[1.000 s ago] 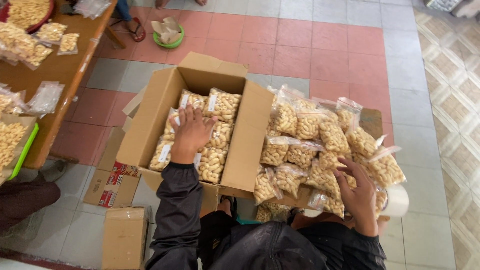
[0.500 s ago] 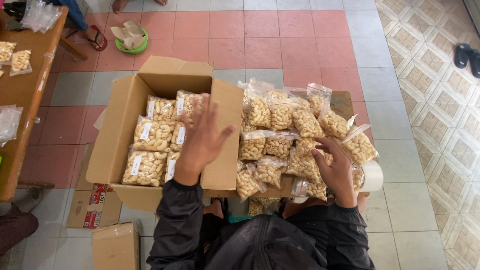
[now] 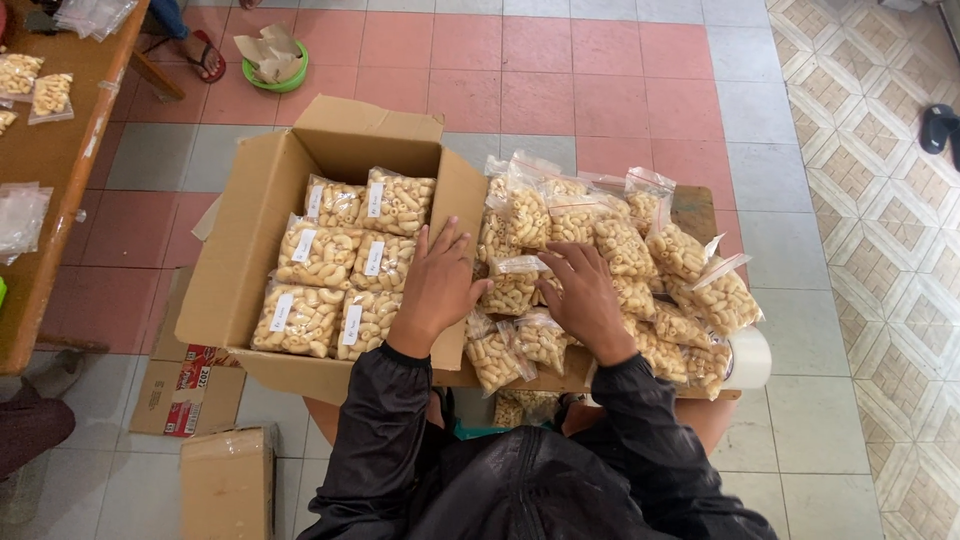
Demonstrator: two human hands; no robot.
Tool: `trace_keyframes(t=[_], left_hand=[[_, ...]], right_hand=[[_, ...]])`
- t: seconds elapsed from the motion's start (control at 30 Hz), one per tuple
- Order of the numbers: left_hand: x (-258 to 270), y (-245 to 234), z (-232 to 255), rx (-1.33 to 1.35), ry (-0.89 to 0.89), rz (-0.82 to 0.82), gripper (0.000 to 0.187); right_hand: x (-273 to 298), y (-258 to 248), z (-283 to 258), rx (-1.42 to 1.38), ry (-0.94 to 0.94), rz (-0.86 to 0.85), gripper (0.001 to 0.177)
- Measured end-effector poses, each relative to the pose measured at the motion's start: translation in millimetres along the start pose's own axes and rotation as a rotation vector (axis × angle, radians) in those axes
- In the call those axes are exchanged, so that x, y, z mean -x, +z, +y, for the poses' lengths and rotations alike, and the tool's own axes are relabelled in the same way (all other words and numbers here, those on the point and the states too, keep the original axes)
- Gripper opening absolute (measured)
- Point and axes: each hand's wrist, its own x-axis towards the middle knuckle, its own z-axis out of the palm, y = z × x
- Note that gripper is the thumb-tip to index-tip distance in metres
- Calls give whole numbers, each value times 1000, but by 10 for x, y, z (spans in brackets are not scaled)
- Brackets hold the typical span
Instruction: Packing snack bags into a cardboard box and sealing it with tape
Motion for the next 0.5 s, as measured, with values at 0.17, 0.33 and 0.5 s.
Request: trace_keyframes(t=[0.17, 0.33, 0.5], left_hand=[[-18, 23, -70, 169, 8, 82, 52], [42, -97, 5, 154, 25, 118, 52], [131, -309, 87, 506, 136, 302, 72]], right_hand=[[-67, 368, 74, 182, -27, -1, 21], [-158, 240, 143, -110, 135, 98, 6], [-471, -585, -346, -571, 319, 40, 5]])
